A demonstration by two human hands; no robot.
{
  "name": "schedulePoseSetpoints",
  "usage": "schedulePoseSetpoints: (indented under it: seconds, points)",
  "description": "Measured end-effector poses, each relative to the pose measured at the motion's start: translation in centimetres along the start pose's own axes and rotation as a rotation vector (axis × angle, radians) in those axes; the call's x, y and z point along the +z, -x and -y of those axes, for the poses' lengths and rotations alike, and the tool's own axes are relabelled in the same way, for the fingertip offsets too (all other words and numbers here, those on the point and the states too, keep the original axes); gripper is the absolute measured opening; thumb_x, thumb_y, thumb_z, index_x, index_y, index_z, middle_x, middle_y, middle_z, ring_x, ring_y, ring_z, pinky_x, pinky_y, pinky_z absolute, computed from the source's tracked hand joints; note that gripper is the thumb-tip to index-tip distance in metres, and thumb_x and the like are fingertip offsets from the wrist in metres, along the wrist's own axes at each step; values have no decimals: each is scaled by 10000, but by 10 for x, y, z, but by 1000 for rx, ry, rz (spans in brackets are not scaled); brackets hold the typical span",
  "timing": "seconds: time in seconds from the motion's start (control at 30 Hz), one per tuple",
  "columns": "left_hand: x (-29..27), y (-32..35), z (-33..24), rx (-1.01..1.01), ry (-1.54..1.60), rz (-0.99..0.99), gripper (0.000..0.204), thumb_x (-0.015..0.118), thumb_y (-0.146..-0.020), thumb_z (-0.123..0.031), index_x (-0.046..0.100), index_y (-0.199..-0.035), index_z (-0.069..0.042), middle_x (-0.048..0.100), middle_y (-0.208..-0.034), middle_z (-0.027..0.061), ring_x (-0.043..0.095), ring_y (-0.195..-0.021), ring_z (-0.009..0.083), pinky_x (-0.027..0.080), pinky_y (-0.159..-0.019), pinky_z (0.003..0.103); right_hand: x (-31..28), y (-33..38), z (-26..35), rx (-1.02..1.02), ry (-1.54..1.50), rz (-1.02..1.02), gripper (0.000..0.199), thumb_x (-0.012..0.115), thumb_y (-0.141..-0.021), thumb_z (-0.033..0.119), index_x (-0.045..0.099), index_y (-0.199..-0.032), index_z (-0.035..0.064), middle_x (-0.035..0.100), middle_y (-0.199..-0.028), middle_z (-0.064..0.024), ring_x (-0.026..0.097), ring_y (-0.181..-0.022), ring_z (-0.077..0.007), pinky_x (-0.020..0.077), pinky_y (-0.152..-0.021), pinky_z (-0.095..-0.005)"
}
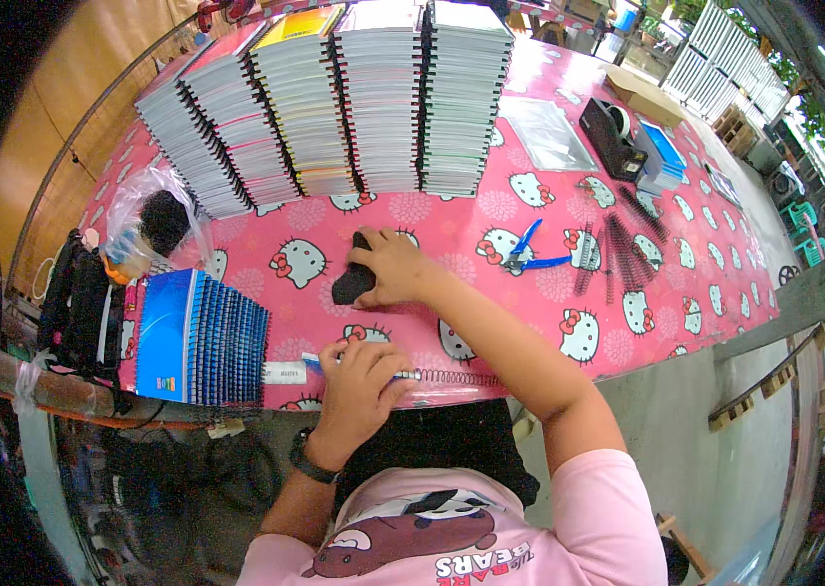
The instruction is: The person binds several blue notebooks by threading black plastic coils through the holes, cutting the excess coil with pliers, and bending the ends inward.
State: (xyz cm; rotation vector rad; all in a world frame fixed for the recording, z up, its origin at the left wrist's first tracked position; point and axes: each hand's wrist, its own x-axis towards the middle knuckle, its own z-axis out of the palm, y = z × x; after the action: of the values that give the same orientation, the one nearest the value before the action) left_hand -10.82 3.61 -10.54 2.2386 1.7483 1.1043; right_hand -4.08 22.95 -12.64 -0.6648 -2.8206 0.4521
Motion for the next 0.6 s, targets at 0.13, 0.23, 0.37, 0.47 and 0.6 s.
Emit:
schedulePoseSetpoints:
  seconds: [0.13, 0.23, 0.37, 0.47, 0.6]
  points:
    - [2, 3, 4, -41, -8, 36, 324, 691, -708, -369, 624, -939, -151, 583, -1009, 12, 514, -1004, 212, 228, -940, 468, -18, 34, 10, 46, -89, -35, 575, 773, -622, 405, 611, -1097, 126, 464, -1266, -209, 428, -1158, -416, 385, -941, -484]
    - [-12, -2, 5, -50, 7, -79, 328, 713, -682, -386, 631, -909, -164, 582, -974, -9, 516, -999, 196, 195, -958, 504, -38, 87, 3, 99, -483, -3, 611, 739, -646, 489, 625, -1078, 72, 549, -1183, -196, 442, -1166, -392, 378, -953, -454]
    - [-13, 11, 29, -70, 16, -40, 266, 759, -629, -349, 648, -786, -165, 583, -834, -34, 529, -956, 186, 177, -961, 527, -35, 137, 15, 102, -1259, -11, 636, 658, -710, 573, 658, -1019, 17, 591, -1132, -199, 518, -1095, -309, 360, -961, -418]
    - [-12, 9, 28, -53, 17, -24, 242, 768, -612, -323, 646, -741, -157, 577, -751, -39, 537, -924, 186, 197, -946, 524, -39, 142, 33, 132, -1040, 95, 716, 627, -669, 654, 687, -957, 1, 583, -1167, -194, 550, -985, -284, 380, -910, -405]
    - [-11, 6, 28, -46, 47, -55, 246, 776, -599, -317, 639, -728, -158, 580, -753, -40, 542, -899, 180, 208, -942, 513, -30, 146, 25, 166, -967, -87, 639, 644, -689, 590, 687, -982, 24, 590, -1156, -189, 541, -972, -279, 379, -899, -392]
